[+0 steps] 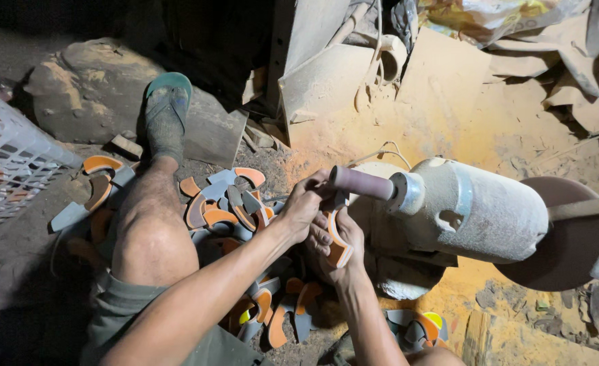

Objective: The person sits on the floor and repeatedly presses orange and gray sandal soles against a rotating grinding wheel to smooth their edges. The person handles the soles one at a time, rotating them to grind different sides, and places finished pieces back into a pile on the floor.

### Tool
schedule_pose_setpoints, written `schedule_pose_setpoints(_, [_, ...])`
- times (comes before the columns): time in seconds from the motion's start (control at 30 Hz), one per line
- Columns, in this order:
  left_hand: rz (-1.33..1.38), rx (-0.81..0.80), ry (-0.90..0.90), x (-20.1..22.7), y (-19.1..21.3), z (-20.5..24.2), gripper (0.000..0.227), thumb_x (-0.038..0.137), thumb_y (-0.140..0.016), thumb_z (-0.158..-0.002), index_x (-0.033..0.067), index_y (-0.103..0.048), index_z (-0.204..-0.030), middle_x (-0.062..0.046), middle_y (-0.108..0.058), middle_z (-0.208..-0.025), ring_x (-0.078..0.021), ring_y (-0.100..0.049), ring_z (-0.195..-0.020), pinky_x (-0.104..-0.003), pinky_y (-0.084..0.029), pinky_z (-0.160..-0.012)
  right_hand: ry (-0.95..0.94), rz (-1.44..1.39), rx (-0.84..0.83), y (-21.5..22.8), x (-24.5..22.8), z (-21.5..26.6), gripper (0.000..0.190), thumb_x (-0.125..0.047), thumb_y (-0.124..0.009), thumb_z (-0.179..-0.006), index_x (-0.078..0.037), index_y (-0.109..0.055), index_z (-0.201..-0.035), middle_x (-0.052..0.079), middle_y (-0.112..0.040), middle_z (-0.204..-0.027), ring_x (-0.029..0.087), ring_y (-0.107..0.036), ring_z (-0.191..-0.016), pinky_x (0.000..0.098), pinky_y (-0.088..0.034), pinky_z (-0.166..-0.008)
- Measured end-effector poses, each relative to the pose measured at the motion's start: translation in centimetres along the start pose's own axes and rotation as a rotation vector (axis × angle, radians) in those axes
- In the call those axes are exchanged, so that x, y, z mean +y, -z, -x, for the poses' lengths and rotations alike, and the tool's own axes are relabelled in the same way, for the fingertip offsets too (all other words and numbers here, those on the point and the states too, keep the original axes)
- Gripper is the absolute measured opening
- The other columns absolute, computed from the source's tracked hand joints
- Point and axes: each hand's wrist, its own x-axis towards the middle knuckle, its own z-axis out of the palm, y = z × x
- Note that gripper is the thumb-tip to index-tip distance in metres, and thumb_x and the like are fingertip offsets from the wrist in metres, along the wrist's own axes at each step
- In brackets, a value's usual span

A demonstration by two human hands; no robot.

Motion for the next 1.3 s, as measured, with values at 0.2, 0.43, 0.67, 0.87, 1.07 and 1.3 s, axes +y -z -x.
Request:
schedule_pose_setpoints(0.2, [0.119,-0.06,-0.048,0.9,-0.5,-2.2,0.021,0.008,-0.056,-0.099,0.0085,-0.067,-0.117,0.001,-0.069,-0.084,-0.0035,-0.056,-0.055,-0.019,-0.038,-0.036,0.014,-0.018,0.119,1.5,-1.6,-2.3,0.034,-0.027,-0.036,-0.102,0.001,-0.051,-0.09,0.005,-0.044,-0.063,0.015,-0.043,-0.046,0.0243,-0.041,-0.041])
schedule_pose_setpoints(0.43, [0.112,-0.062,-0.067,1.1,-0.5,-2.9,0.015,0.007,-0.054,-0.106,0.0045,-0.064,-0.117,-0.004,-0.065,-0.081,-0.005,-0.057,-0.054,-0.019,-0.045,-0.043,0.138,0.056,0.242,2.4,-1.6,-2.6,0.025,-0.016,-0.035,-0.103,0.0,-0.052,-0.095,0.006,-0.049,-0.069,0.013,-0.043,-0.051,0.0238,-0.038,-0.042])
schedule_pose_setpoints(0.67, [-0.008,-0.087,-0.053,1.0,0.2,0.4,0.028,0.0,-0.052,-0.096,0.0034,-0.065,-0.121,-0.005,-0.068,-0.089,-0.0051,-0.053,-0.05,-0.021,-0.041,-0.039,0.101,0.098,0.076,1.8,1.0,-0.2,0.039,-0.035,-0.036,-0.112,-0.003,-0.05,-0.094,0.006,-0.051,-0.076,0.014,-0.048,-0.054,0.0266,-0.042,-0.046])
schedule_pose_setpoints(0.87, [-0.126,-0.138,-0.055,1.6,0.1,3.1,0.025,0.009,-0.061,-0.098,0.0038,-0.065,-0.123,-0.002,-0.068,-0.086,-0.0026,-0.046,-0.044,-0.019,-0.036,-0.033,0.13,0.192,0.182,0.4,2.2,2.0,0.026,-0.025,-0.038,-0.108,-0.005,-0.052,-0.1,0.006,-0.056,-0.086,0.016,-0.052,-0.059,0.0282,-0.045,-0.049])
schedule_pose_setpoints(1.07, [-0.175,-0.364,-0.057,-1.5,3.6,1.1,0.028,0.019,-0.064,-0.101,0.0043,-0.068,-0.125,-0.004,-0.075,-0.103,-0.0083,-0.069,-0.082,-0.024,-0.056,-0.071,0.153,0.454,0.365,-0.5,1.4,4.6,0.024,-0.025,-0.051,-0.1,-0.006,-0.059,-0.111,0.009,-0.061,-0.082,0.02,-0.062,-0.063,0.0333,-0.055,-0.057])
schedule_pose_setpoints(1.3, [-1.491,0.032,0.107,-8.3,15.3,-2.7,0.036,0.019,-0.066,-0.08,0.0102,-0.072,-0.114,-0.02,-0.072,-0.111,-0.0367,-0.069,-0.103,-0.047,-0.056,-0.089,-0.315,1.944,0.335,5.9,-0.2,11.3,0.028,-0.013,-0.063,-0.09,-0.006,-0.06,-0.117,0.016,-0.066,-0.099,0.03,-0.063,-0.083,0.0426,-0.054,-0.073])
